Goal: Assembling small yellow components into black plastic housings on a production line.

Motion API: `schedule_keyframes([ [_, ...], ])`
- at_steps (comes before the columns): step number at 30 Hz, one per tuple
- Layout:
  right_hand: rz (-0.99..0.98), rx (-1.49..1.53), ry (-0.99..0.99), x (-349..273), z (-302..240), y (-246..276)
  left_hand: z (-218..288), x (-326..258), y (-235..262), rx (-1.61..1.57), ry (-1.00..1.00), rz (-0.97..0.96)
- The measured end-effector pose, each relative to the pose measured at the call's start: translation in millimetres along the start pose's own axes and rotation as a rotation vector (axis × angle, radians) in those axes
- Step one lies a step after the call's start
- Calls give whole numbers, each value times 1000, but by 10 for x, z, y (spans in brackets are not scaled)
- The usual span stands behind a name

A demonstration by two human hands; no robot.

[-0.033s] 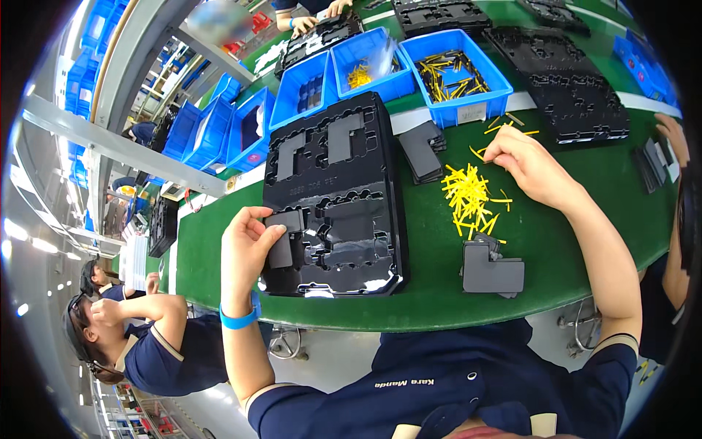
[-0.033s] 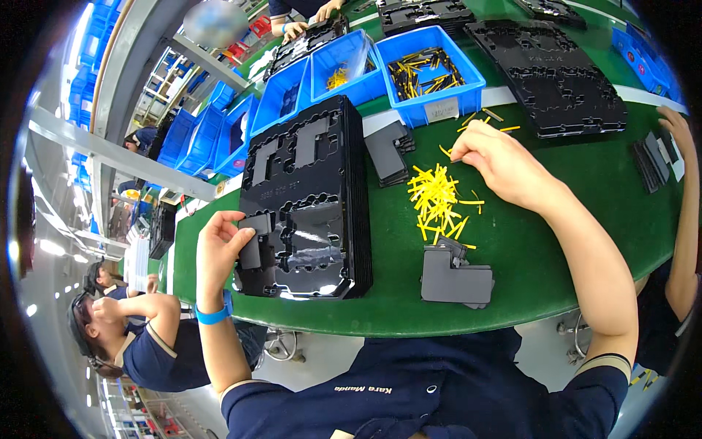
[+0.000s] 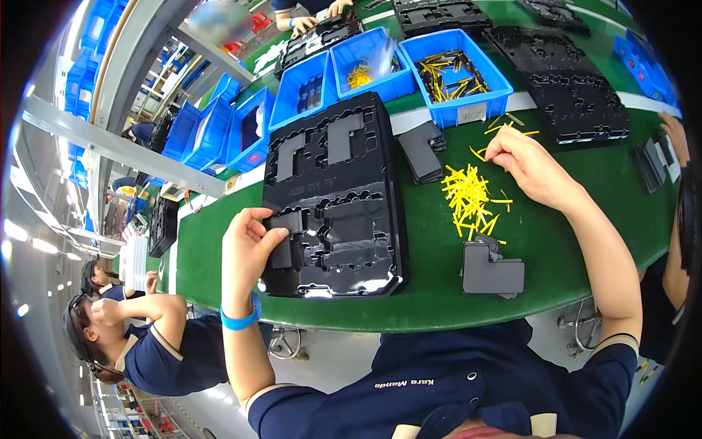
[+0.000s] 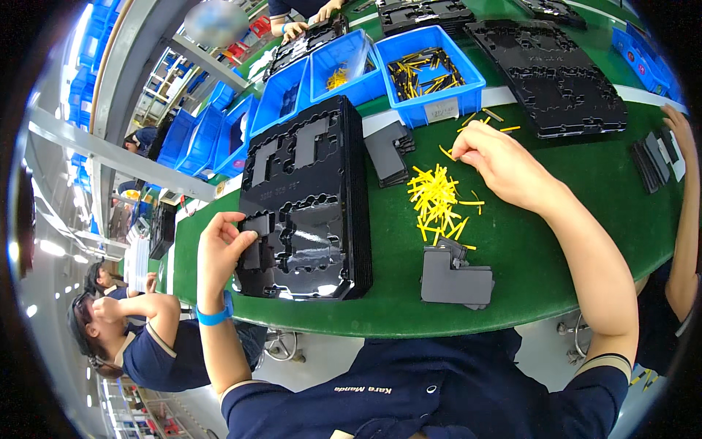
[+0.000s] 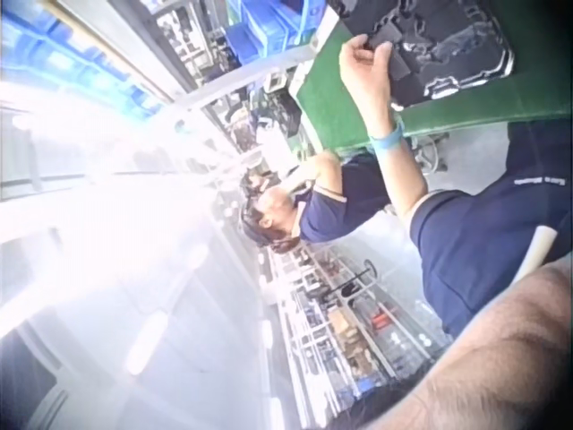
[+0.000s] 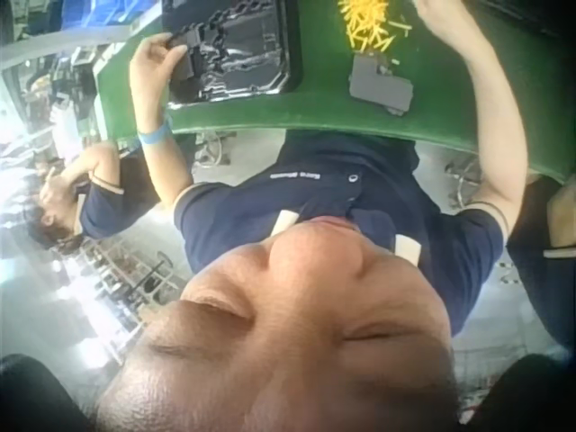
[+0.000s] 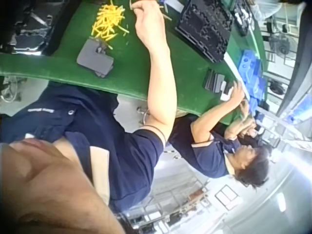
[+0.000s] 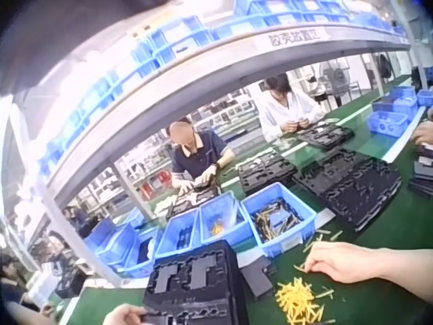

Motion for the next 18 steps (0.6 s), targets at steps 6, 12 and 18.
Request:
schedule_keyframes([
  [6,44,300,-257,-8,133,2,169,60,52,114,-139,170],
  [12,0,594,-247,-7,39,-22,1471,-10,-986,-124,-384,-419],
  [18,24,643,-273,-23,-52,10,1972,60,-1846,-104,-454,-696],
])
Point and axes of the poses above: each hand's wrist, its own x-axis towards the middle knuckle, its own y-axis out of the back of the hand, z = x × y, the point moved 9 cm from there along x, towards the middle knuckle, and after that the axes turned 4 degrees about z, right-handed, at the moved point
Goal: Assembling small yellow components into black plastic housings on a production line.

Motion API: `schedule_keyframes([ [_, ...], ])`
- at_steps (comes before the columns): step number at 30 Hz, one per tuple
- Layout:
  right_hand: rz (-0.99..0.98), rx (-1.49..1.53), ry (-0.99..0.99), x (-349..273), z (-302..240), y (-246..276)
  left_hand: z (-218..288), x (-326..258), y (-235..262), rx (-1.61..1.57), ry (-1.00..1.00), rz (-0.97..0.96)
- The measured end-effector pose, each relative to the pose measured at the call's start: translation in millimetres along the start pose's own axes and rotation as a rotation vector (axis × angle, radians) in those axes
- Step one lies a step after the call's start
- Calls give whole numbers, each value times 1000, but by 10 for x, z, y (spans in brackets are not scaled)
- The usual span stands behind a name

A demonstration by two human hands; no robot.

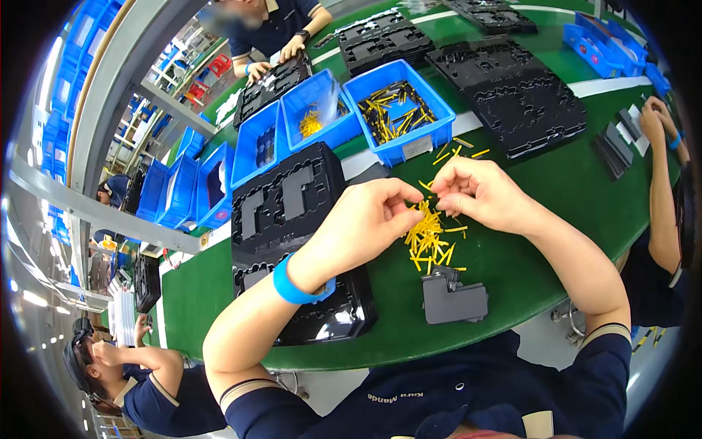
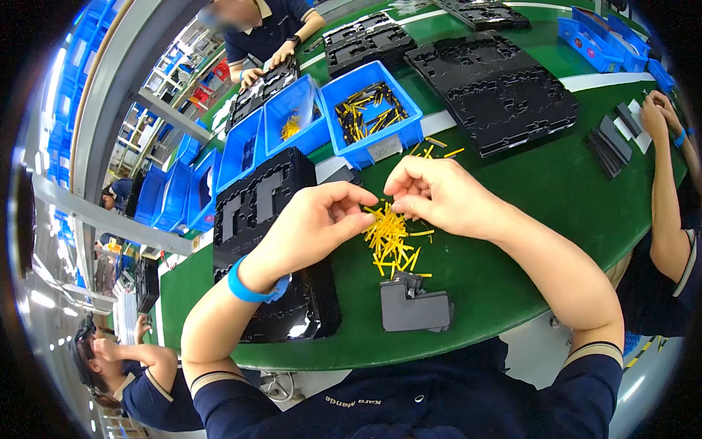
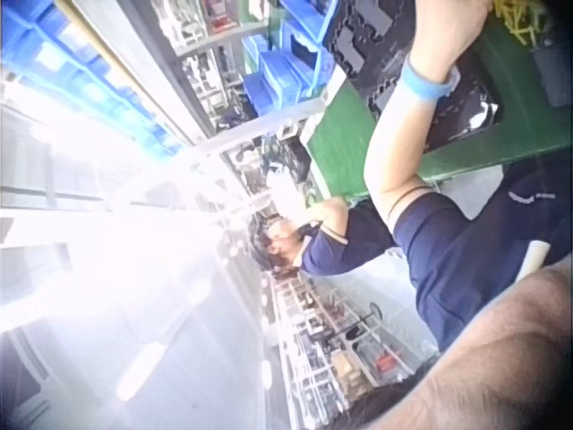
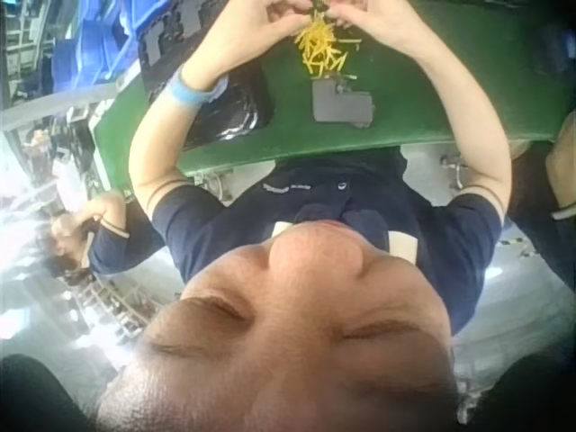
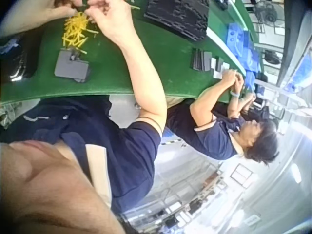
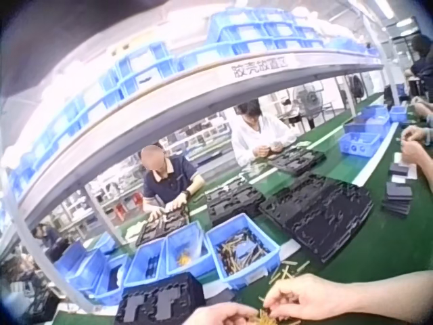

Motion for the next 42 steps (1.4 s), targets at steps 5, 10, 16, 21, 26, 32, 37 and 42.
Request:
schedule_keyframes([
  [5,39,-253,144,-44,-139,66,-54,132,-97,-164,-4,85],
  [10,13,-337,221,-81,-258,37,-15,104,-142,-153,-47,96],
  [16,12,-338,303,-81,-285,-2,-11,56,-140,-129,-33,86],
  [21,40,-333,374,-94,-364,-8,-19,52,-122,-172,-32,114],
  [26,-1,-308,380,-99,-367,-29,-66,44,-179,-235,6,80],
  [32,185,232,185,-9,-167,285,-12,21,-284,34,-68,-32],
  [37,286,232,63,40,-9,426,401,-290,-503,524,-401,-124],
  [42,163,19,88,10,-52,270,425,-488,-705,548,-461,-263],
])
Point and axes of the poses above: each hand's wrist, its own x-axis towards the middle knuckle, its own y-axis out of the back of the hand, z = x × y, the point moved 9 cm from there along x, towards the middle knuckle, and after that the axes turned 4 degrees about z, right-handed, at the moved point
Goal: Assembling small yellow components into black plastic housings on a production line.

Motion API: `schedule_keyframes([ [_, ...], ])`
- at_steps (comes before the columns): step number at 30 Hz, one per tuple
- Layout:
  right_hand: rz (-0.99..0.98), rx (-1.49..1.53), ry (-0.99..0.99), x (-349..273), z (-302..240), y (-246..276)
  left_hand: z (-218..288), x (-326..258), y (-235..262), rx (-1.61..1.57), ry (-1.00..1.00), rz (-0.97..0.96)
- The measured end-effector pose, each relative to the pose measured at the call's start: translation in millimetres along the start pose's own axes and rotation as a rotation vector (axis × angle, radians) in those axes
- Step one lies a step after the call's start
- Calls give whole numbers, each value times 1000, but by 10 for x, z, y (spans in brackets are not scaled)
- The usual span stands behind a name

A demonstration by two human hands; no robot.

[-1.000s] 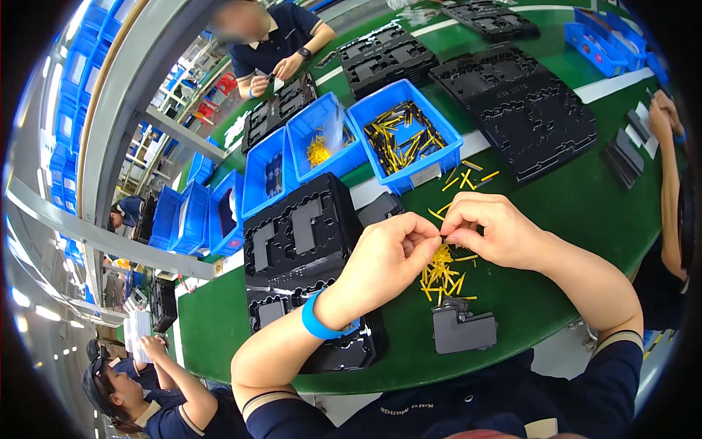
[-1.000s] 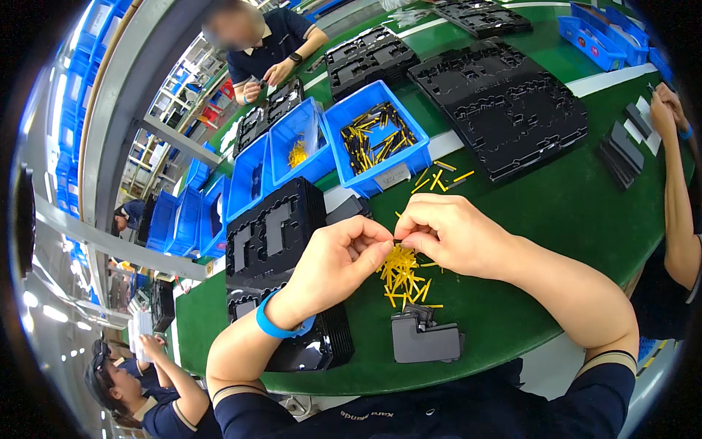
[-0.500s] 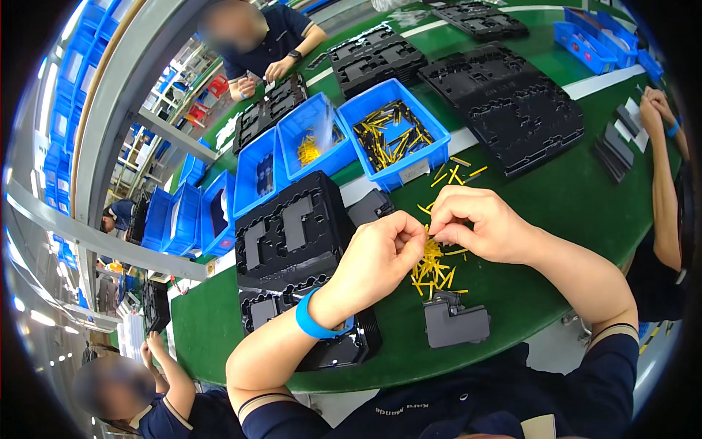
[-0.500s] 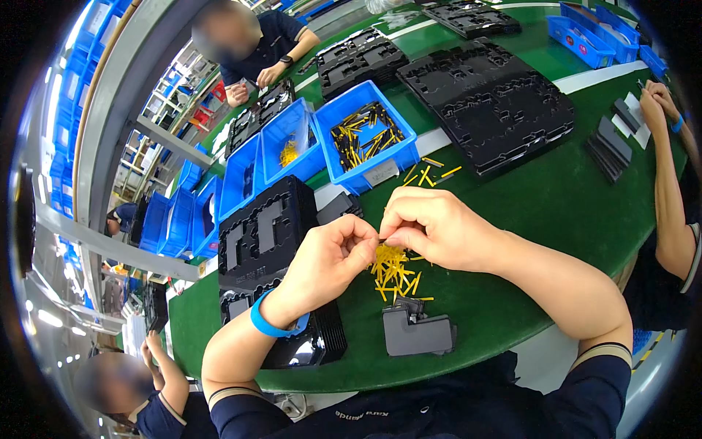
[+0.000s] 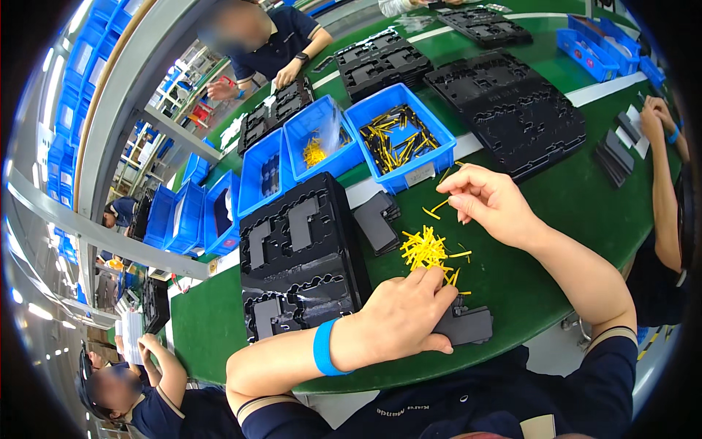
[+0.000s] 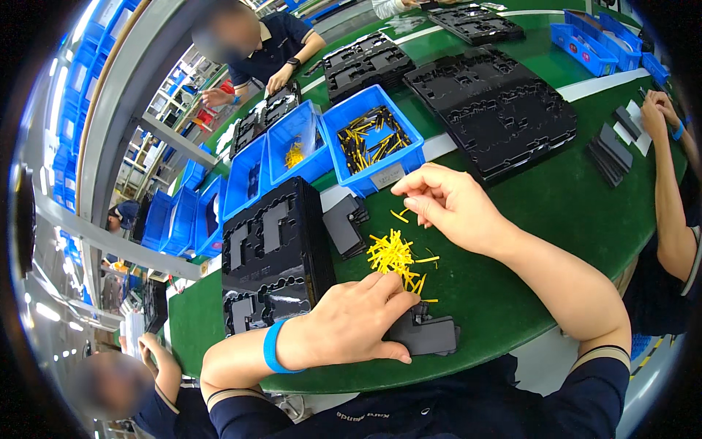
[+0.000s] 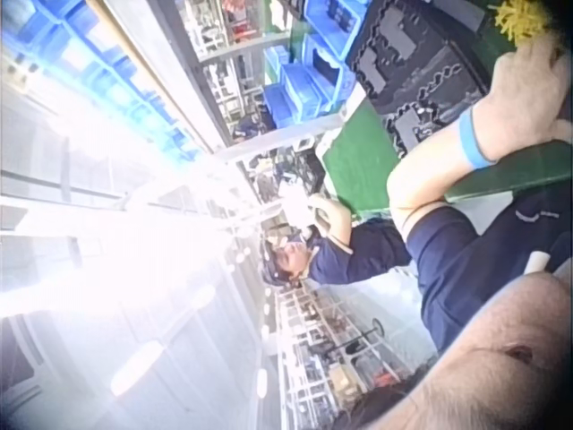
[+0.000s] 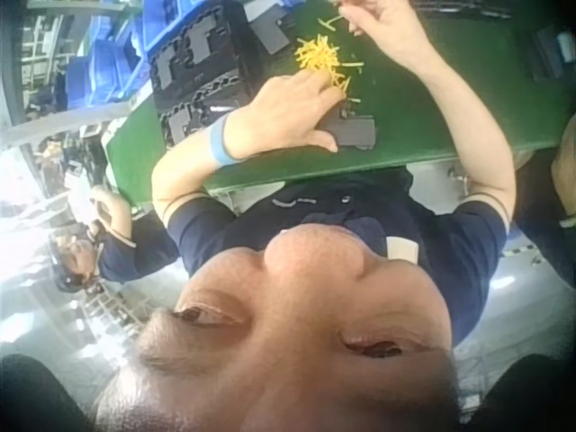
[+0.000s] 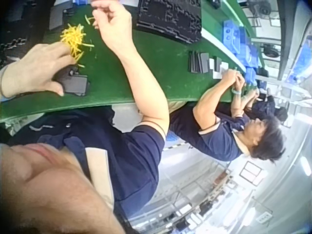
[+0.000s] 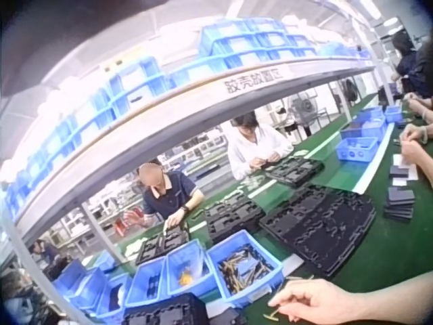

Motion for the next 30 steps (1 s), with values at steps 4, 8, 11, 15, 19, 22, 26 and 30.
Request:
schedule_keyframes([
  [4,-5,6,11,4,31,-43,-2,-2,2,-8,9,-4],
  [8,-2,15,-8,27,41,-21,21,-4,42,-7,30,7],
  [11,-22,-10,14,13,53,-32,60,25,212,8,-12,108],
  [15,-43,11,4,-1,44,-47,-63,35,192,-199,33,-29],
  [19,-30,166,-145,-14,82,-50,-386,109,215,-785,203,59],
  [22,20,268,-187,-11,118,-14,-652,141,167,-999,392,238],
  [26,60,288,-103,15,14,10,-791,140,153,-930,500,345],
  [30,57,240,-138,-16,6,-64,-881,123,218,-827,546,467],
])
Point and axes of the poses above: each hand's wrist, its own x-axis towards the middle knuckle, its own y-axis out of the back of the hand, z = x × y, the point moved 9 cm from there along x, towards the middle knuckle, and after that the axes turned 4 degrees about z, right-handed, at the moved point
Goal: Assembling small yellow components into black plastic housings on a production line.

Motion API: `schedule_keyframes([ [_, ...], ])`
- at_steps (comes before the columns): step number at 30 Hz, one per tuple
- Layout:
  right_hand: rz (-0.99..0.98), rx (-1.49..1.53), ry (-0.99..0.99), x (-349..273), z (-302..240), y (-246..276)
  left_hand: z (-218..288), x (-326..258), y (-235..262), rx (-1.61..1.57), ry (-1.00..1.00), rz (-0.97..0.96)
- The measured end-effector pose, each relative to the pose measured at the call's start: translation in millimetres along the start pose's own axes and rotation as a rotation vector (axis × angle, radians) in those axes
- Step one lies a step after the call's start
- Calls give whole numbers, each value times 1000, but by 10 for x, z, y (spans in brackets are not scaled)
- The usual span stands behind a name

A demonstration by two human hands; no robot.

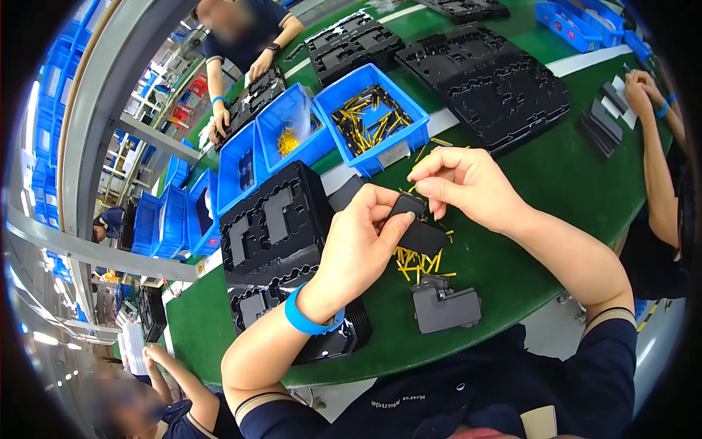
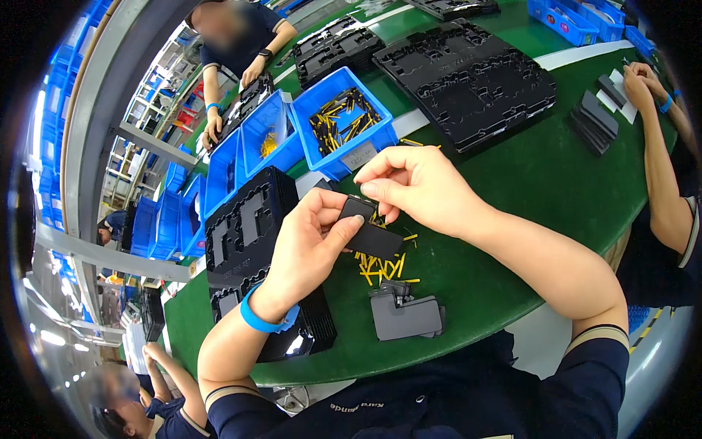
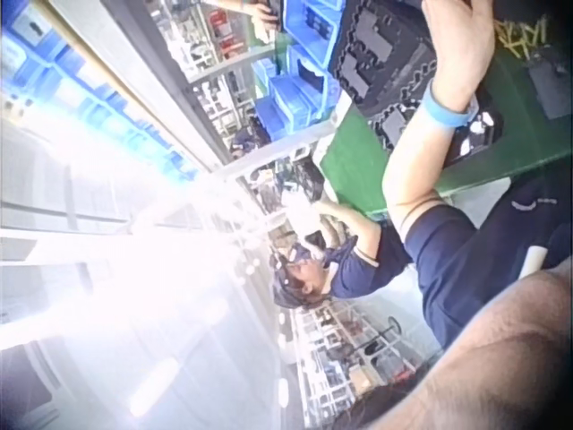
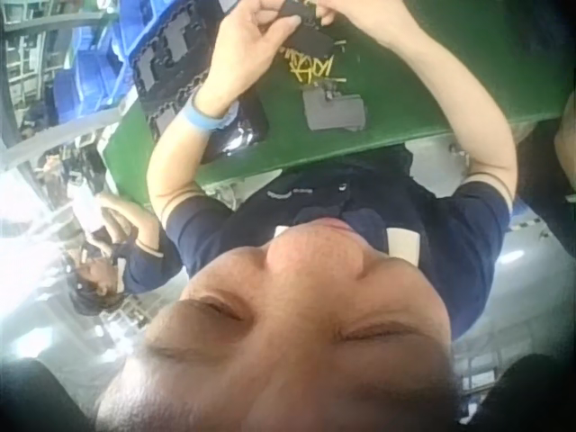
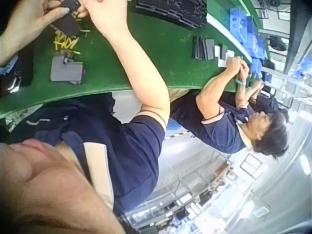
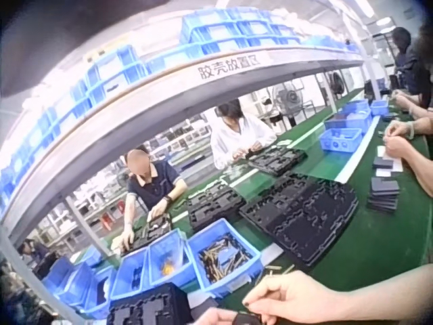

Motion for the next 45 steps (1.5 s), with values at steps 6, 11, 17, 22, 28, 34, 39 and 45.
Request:
schedule_keyframes([
  [6,23,-70,27,-66,-16,-83,20,-8,14,3,-59,35],
  [11,57,-105,36,-82,-43,-83,53,-24,6,17,-70,30],
  [17,64,-121,46,-81,-33,-98,58,-30,8,29,-67,31],
  [22,32,-92,-54,-70,63,-93,106,-41,11,39,-119,54],
  [28,-49,-40,-88,-67,91,-108,111,-26,31,60,-113,68],
  [34,-95,-31,-81,-41,15,-90,-32,46,88,-219,33,-1],
  [39,-66,-135,9,-79,-12,-127,-72,64,152,-257,45,22],
  [45,-74,-201,43,-55,-28,-107,5,54,132,-166,-21,5],
])
Point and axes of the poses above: each hand's wrist, its own x-axis towards the middle knuckle, its own y-axis out of the back of the hand, z = x × y, the point moved 9 cm from there along x, towards the middle knuckle, and after that the axes turned 4 degrees about z, right-handed, at the moved point
